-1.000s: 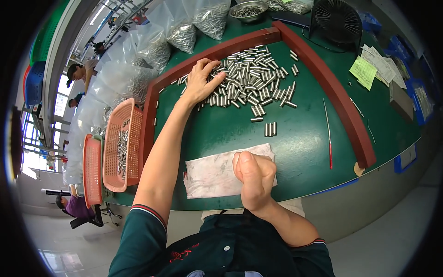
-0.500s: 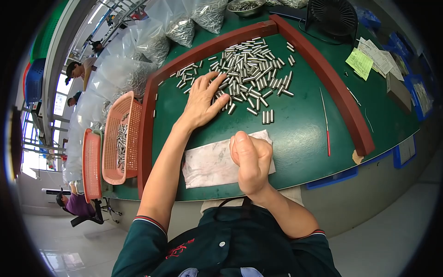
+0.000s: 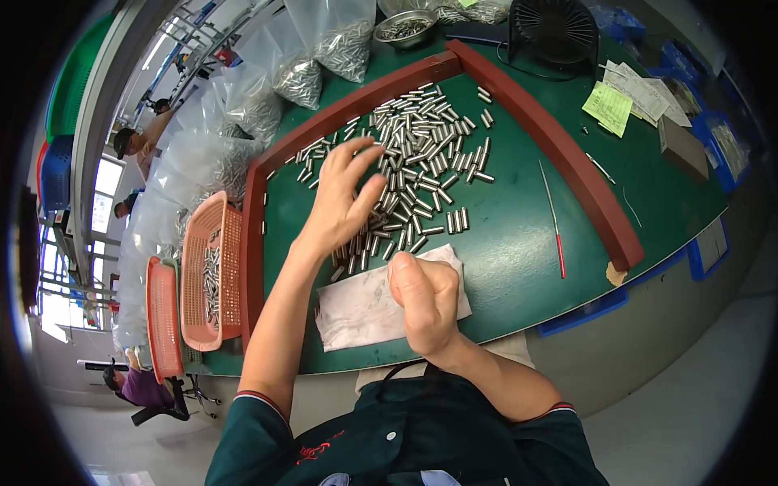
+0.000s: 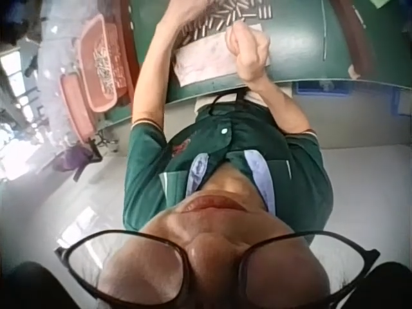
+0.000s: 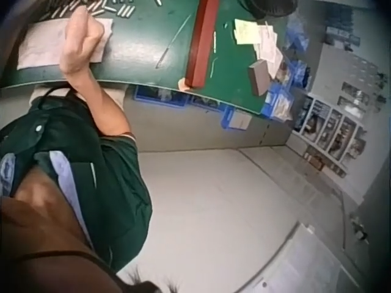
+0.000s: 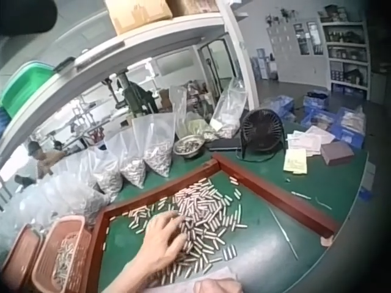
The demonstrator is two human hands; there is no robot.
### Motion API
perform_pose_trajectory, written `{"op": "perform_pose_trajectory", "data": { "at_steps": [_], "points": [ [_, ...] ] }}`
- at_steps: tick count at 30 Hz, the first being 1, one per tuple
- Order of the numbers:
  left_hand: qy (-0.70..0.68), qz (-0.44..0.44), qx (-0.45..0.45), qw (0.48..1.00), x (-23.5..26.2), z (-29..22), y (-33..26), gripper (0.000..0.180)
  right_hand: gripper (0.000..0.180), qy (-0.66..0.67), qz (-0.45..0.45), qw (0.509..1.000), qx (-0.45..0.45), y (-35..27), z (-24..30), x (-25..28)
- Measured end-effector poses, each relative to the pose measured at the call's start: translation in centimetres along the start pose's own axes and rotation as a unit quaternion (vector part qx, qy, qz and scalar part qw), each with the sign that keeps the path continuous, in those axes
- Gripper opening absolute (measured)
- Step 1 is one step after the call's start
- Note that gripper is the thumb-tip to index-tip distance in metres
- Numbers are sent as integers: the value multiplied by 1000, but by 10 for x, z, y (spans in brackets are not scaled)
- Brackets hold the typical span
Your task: Cleaning and inspecting small cylindrical metal components using a wiping cloth and a small scraper tool.
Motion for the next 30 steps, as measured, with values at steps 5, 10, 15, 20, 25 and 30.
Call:
{"op": "perform_pose_trajectory", "data": {
  "at_steps": [5,10,15,20,25,30],
  "points": [
    [-54,12,-81,995,-36,24,78,34,43,9,-7,1000,-1,-2,2,3],
    [43,103,-50,993,-71,42,102,59,43,41,-13,999,-12,-2,-1,2],
    [60,115,-42,991,-68,32,87,59,43,46,-13,999,-13,-1,-2,7],
    [60,121,-49,990,-50,22,44,48,43,45,-8,999,-13,0,-4,5],
    [44,142,-7,989,-36,-1,-1,51,43,25,-13,999,-18,1,-5,3],
    [69,158,11,985,-19,-23,-37,51,41,20,-2,1000,0,0,-7,5]
  ]
}}
Point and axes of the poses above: each hand's wrist, its own y-axis towards the middle knuckle, its own x-axis out of the back of the hand, z = x × y, the point moved 2 cm from there along y, towards the middle knuckle, and after that the axes turned 7 degrees about x, right-handed, at the moved point
